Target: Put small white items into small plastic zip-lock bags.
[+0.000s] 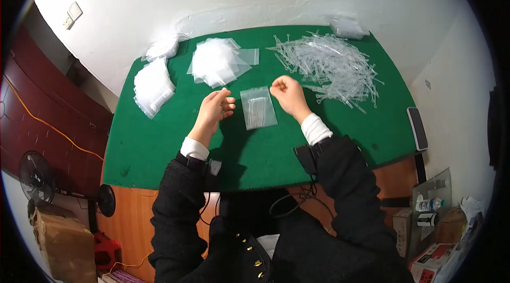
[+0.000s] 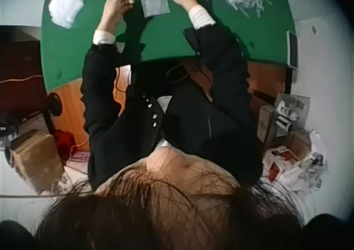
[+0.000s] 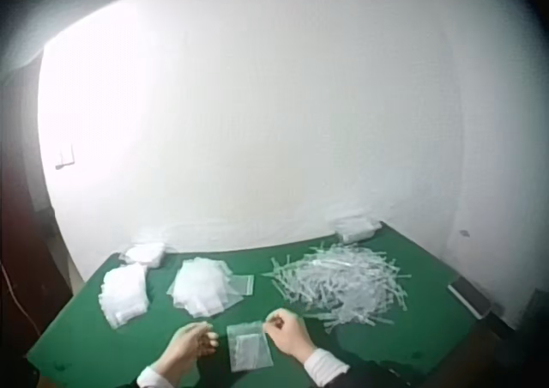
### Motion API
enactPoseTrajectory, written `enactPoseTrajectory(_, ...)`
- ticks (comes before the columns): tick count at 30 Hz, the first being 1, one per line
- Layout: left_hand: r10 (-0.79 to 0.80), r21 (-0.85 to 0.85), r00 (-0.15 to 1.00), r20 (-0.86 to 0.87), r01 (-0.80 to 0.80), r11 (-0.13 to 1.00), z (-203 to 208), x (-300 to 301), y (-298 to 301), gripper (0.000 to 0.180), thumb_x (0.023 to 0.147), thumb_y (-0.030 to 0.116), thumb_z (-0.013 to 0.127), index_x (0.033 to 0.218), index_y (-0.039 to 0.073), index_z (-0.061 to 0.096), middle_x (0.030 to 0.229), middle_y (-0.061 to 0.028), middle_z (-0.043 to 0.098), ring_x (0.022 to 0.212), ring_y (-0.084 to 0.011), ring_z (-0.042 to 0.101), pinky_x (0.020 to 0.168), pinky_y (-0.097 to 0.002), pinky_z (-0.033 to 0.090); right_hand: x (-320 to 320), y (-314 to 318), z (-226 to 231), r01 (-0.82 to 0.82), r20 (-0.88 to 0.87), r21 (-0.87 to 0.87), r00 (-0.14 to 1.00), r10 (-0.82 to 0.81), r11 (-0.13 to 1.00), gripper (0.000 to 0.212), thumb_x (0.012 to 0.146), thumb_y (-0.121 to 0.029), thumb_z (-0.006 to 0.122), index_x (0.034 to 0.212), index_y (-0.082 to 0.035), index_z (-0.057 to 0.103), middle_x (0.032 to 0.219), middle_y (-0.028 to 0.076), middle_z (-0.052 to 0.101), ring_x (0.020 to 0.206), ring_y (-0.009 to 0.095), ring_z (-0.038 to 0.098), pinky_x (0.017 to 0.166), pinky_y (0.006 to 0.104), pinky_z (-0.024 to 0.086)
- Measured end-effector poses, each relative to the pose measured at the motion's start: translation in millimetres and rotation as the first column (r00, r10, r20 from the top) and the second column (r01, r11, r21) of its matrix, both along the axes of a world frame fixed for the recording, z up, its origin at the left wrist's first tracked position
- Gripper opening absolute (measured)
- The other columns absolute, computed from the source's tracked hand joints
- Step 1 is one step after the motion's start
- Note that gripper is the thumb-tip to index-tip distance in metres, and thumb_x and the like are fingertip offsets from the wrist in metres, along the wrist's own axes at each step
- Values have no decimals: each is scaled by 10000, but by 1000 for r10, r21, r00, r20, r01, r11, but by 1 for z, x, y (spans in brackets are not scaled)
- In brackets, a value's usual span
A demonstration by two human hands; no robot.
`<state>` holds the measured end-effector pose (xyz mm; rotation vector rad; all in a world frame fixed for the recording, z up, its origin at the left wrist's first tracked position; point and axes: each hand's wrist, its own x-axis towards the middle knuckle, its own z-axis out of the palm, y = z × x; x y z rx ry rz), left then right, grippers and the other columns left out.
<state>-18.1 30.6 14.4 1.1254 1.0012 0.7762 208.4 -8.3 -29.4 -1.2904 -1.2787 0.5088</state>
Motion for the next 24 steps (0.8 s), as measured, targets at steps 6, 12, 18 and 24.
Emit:
enactPoseTrajectory(6, -121, -17, 990, -66, 120, 993, -6, 10, 17, 336, 895, 260, 490, 1097, -7, 480, 903, -99, 593, 791, -179, 590, 687, -288, 487, 8, -22, 11, -8, 141, -331, 988, 58, 943, 208, 702, -149, 647, 818, 16, 593, 733, 126, 637, 679, 207, 622, 633, 300, 489)
enactPoseTrajectory(12, -145, -14, 983, -110, 145, 989, -8, 12, 21, 392, 875, 204, 517, 1165, -49, 439, 951, -136, 613, 746, -159, 606, 628, -251, 493, 6, -18, 10, -36, 78, -398, 994, 73, 917, 212, 695, -132, 641, 833, 24, 602, 757, 142, 645, 687, 216, 628, 645, 301, 492)
enactPoseTrajectory(18, -148, 155, 942, -300, 202, 967, -13, 16, 12, 390, 809, 112, 580, 1136, -57, 451, 830, -107, 631, 609, -119, 594, 519, -220, 471, -2, -23, 12, -107, 79, -389, 986, 149, 915, 208, 738, -69, 615, 910, 41, 572, 661, 59, 604, 553, 100, 542, 479, 246, 425)
enactPoseTrajectory(24, -91, 335, 914, -396, 236, 912, -16, 20, 12, 381, 739, 59, 635, 1074, -48, 490, 741, -100, 636, 542, -104, 583, 485, -218, 456, -7, -29, 26, -69, 340, -321, 922, 183, 944, 224, 682, -74, 633, 887, 8, 594, 625, 97, 598, 583, 242, 585, 564, 337, 458)
